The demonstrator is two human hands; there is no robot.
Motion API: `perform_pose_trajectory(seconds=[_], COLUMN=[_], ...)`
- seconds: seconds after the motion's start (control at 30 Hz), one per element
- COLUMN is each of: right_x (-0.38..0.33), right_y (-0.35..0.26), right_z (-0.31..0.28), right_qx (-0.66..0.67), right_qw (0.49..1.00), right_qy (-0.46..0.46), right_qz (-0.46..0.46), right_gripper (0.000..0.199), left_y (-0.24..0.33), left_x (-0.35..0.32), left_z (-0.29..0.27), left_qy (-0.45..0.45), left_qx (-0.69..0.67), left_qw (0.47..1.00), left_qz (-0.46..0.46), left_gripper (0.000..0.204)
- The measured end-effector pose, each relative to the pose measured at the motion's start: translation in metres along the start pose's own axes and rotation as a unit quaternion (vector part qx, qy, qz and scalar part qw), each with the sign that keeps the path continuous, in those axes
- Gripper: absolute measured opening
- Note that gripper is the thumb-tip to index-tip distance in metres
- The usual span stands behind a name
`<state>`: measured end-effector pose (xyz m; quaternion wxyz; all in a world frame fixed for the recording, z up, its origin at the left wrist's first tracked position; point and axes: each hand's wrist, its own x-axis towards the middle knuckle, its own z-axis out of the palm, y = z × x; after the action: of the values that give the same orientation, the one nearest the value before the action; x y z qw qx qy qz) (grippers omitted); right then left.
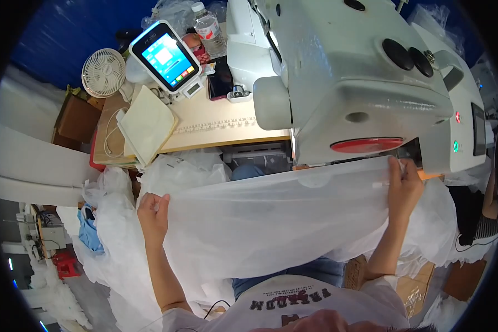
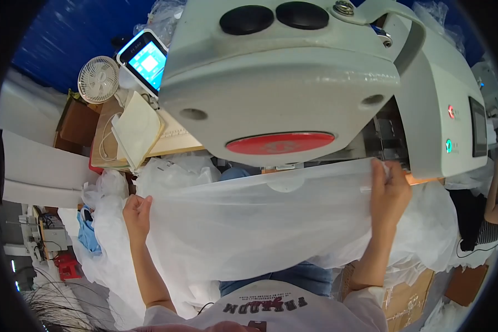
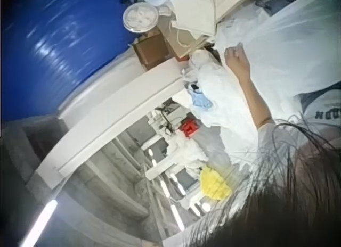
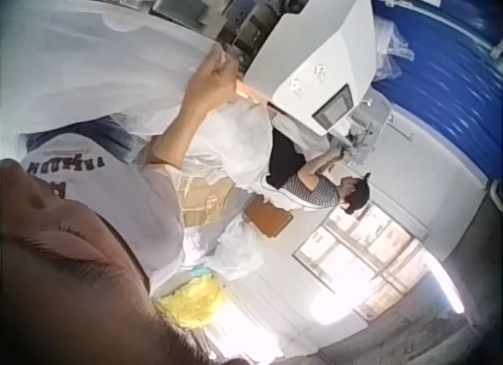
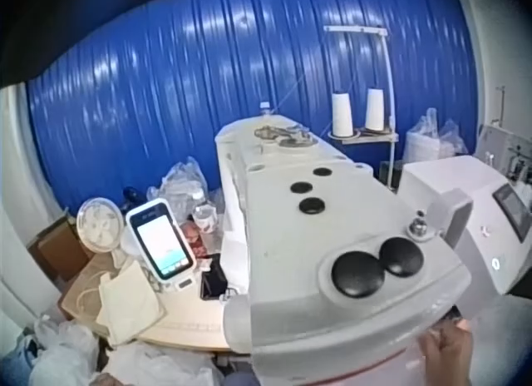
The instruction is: Feeding and smoothing large sheets of white fabric into an industrial machine on a factory floor.
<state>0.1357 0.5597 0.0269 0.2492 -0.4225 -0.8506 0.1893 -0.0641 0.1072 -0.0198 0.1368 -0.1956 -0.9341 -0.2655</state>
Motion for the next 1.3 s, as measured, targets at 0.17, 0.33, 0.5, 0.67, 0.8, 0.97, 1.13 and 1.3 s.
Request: perform_pose_trajectory(seconds=[0.17, 0.33, 0.5, 0.67, 0.8, 0.97, 1.13, 1.3], right_x=[0.027, 0.024, 0.023, -0.013, -0.006, -0.031, -0.015, -0.038], right_y=[0.018, 0.029, 0.035, -0.027, -0.04, -0.067, -0.081, -0.072], right_z=[0.012, 0.033, 0.04, 0.017, 0.027, 0.032, 0.018, 0.029], right_qx=[-0.183, -0.126, -0.055, -0.018, 0.045, 0.18, -0.014, 0.115], right_qw=[0.976, 0.968, 0.972, 0.947, 0.952, 0.958, 0.96, 0.965], right_qy=[0.059, 0.112, 0.139, 0.118, 0.041, 0.041, -0.262, -0.145], right_qz=[-0.101, -0.188, -0.182, -0.298, -0.299, -0.217, -0.098, -0.185], right_gripper=[0.023, 0.034, 0.04, 0.034, 0.024, 0.013, 0.019, 0.024], left_y=[0.009, 0.019, -0.027, -0.083, -0.123, -0.088, -0.042, -0.046], left_x=[0.02, 0.004, -0.029, -0.065, -0.095, -0.096, -0.044, -0.011], left_z=[-0.001, 0.002, -0.007, -0.033, -0.074, -0.07, -0.035, -0.004], left_qy=[-0.124, 0.048, -0.007, -0.084, -0.278, -0.242, 0.274, 0.281], left_qx=[-0.27, -0.281, -0.103, -0.393, -0.692, -0.369, -0.062, 0.174], left_qw=[0.923, 0.942, 0.994, 0.884, 0.624, 0.83, 0.947, 0.944], left_qz=[-0.243, -0.177, -0.03, -0.239, -0.235, -0.341, -0.154, 0.0], left_gripper=[0.023, 0.008, 0.01, 0.009, 0.007, 0.006, 0.004, 0.01])
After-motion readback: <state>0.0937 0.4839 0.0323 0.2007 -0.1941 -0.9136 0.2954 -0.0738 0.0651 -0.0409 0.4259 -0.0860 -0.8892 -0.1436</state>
